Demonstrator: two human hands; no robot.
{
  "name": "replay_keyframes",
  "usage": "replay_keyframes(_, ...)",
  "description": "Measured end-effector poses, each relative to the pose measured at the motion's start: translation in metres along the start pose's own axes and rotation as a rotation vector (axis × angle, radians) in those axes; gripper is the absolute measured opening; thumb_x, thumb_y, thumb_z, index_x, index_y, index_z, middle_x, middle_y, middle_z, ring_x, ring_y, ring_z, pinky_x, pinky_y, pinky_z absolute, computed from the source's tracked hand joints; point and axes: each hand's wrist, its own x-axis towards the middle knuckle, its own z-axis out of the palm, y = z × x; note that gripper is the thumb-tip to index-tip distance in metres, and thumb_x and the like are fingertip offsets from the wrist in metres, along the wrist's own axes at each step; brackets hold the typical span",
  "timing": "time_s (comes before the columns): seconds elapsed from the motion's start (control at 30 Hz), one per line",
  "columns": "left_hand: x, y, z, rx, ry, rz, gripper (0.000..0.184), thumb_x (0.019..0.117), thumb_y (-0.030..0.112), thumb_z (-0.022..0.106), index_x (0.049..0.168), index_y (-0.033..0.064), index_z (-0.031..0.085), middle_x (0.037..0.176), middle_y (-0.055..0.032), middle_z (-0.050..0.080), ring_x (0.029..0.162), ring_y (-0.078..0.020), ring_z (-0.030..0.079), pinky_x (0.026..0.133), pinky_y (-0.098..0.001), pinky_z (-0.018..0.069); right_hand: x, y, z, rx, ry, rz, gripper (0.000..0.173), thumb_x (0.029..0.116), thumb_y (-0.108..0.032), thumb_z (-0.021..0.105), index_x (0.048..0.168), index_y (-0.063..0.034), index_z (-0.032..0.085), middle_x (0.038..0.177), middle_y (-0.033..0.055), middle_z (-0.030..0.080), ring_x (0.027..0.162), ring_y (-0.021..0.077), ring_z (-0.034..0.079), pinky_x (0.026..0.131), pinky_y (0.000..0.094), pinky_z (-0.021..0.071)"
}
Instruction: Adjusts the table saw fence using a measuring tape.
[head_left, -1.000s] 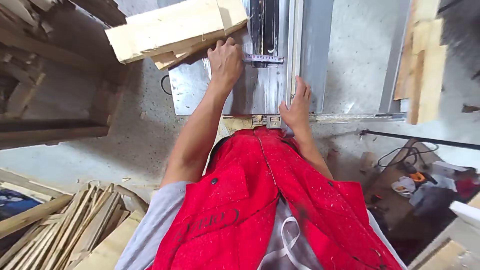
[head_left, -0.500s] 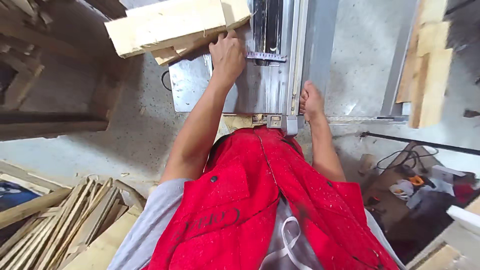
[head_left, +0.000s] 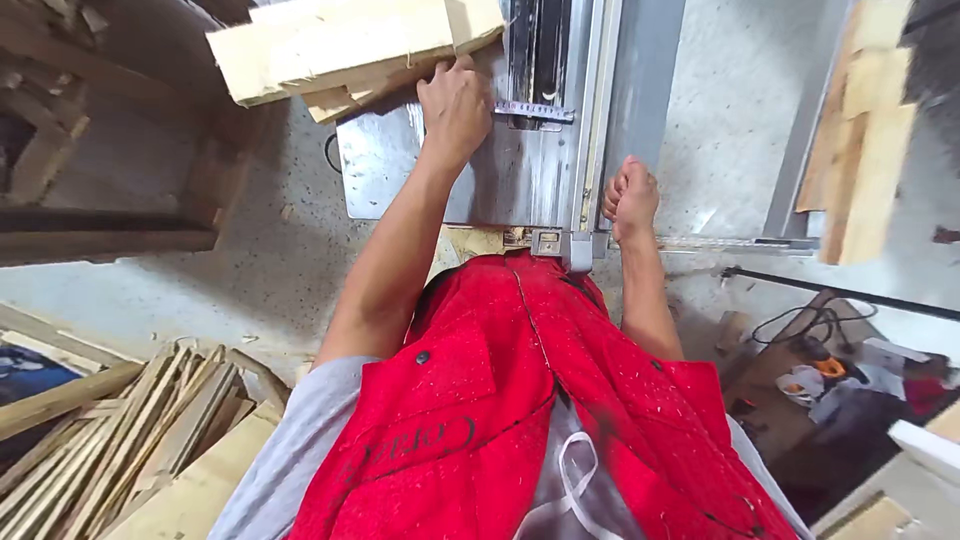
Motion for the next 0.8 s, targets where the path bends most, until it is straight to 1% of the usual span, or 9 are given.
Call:
replay_keyframes(0.07,0.000,0.001,0.000,0.000,0.002,-0.003,0.030,0.0998,0.031,0.050,0.113,0.0163,0.073,0.134,-0.0116,0.064,0.129,-0.0412,0.056,0.092,-0.0714,0.0450,-0.004,-0.004,0.001,-0.080,0.001,-0.118,0.050,0.1097,-0.033,0.027,0.061,-0.0239,0.032,0.048,-0.0100,0.028,0.040,0.0048,0.026,0.041,0.0242,0.0237)
replay_keyframes(0.17,-0.001,0.001,0.000,0.000,0.008,-0.006,0.030,0.0992,0.030,0.050,0.112,0.0159,0.074,0.133,-0.0120,0.065,0.129,-0.0407,0.056,0.091,-0.0703,0.0451,-0.017,-0.012,-0.003,-0.313,-0.043,-0.356,0.048,0.1073,-0.027,0.037,0.059,-0.0206,0.036,0.051,-0.0087,0.031,0.044,0.0059,0.033,0.046,0.0278,0.0299)
replay_keyframes(0.2,0.000,0.001,0.000,0.000,0.012,-0.006,0.030,0.0993,0.031,0.050,0.112,0.0162,0.074,0.133,-0.0120,0.065,0.128,-0.0408,0.056,0.091,-0.0707,0.0451,-0.021,-0.014,-0.005,-0.360,-0.055,-0.387,0.048,0.1067,-0.025,0.040,0.059,-0.0199,0.037,0.051,-0.0083,0.032,0.045,0.0061,0.034,0.047,0.0284,0.0304)
replay_keyframes(0.23,0.000,0.001,0.000,0.000,0.016,-0.006,0.031,0.0995,0.031,0.050,0.112,0.0164,0.074,0.133,-0.0117,0.065,0.128,-0.0406,0.057,0.091,-0.0709,0.0451,-0.024,-0.013,-0.008,-0.350,-0.068,-0.365,0.047,0.1065,-0.025,0.040,0.059,-0.0202,0.037,0.051,-0.0087,0.032,0.045,0.0057,0.033,0.046,0.0279,0.0300)
replay_keyframes(0.33,0.000,0.000,0.002,0.005,0.021,-0.012,0.031,0.0996,0.032,0.050,0.112,0.0168,0.074,0.134,-0.0105,0.065,0.128,-0.0400,0.057,0.092,-0.0706,0.0450,-0.022,-0.001,-0.009,-0.122,-0.148,-0.031,0.048,0.1073,-0.032,0.032,0.060,-0.0243,0.033,0.049,-0.0113,0.028,0.042,0.0038,0.027,0.043,0.0243,0.0249)
replay_keyframes(0.4,0.001,0.000,0.002,0.007,0.015,-0.012,0.031,0.0996,0.032,0.049,0.112,0.0166,0.074,0.135,-0.0104,0.064,0.129,-0.0401,0.057,0.092,-0.0710,0.0448,-0.022,0.006,-0.010,0.009,-0.166,0.078,0.048,0.1076,-0.033,0.030,0.060,-0.0250,0.031,0.048,-0.0107,0.026,0.041,0.0045,0.024,0.042,0.0239,0.0224)
replay_keyframes(0.57,0.000,0.001,0.002,-0.002,0.022,-0.010,0.031,0.1000,0.030,0.049,0.112,0.0152,0.074,0.134,-0.0107,0.065,0.129,-0.0398,0.056,0.094,-0.0702,0.0440,-0.022,0.007,-0.019,0.177,-0.015,-0.002,0.050,0.1091,-0.032,0.024,0.061,-0.0240,0.031,0.046,-0.0088,0.026,0.039,0.0070,0.024,0.041,0.0254,0.0240)
replay_keyframes(0.7,0.002,0.000,0.004,0.010,0.028,-0.006,0.031,0.0994,0.031,0.049,0.111,0.0154,0.074,0.134,-0.0110,0.065,0.129,-0.0398,0.056,0.094,-0.0704,0.0442,-0.022,0.017,-0.007,0.013,-0.054,0.149,0.049,0.1086,-0.036,0.030,0.061,-0.0246,0.031,0.049,-0.0099,0.025,0.041,0.0057,0.023,0.042,0.0250,0.0222)
replay_keyframes(0.8,0.001,0.002,0.003,0.015,0.028,-0.013,0.032,0.0997,0.031,0.049,0.112,0.0148,0.074,0.134,-0.0116,0.064,0.129,-0.0405,0.056,0.095,-0.0705,0.0436,-0.022,0.013,-0.011,0.059,-0.014,0.113,0.049,0.1091,-0.035,0.028,0.061,-0.0245,0.030,0.048,-0.0098,0.025,0.040,0.0058,0.023,0.041,0.0245,0.0223)
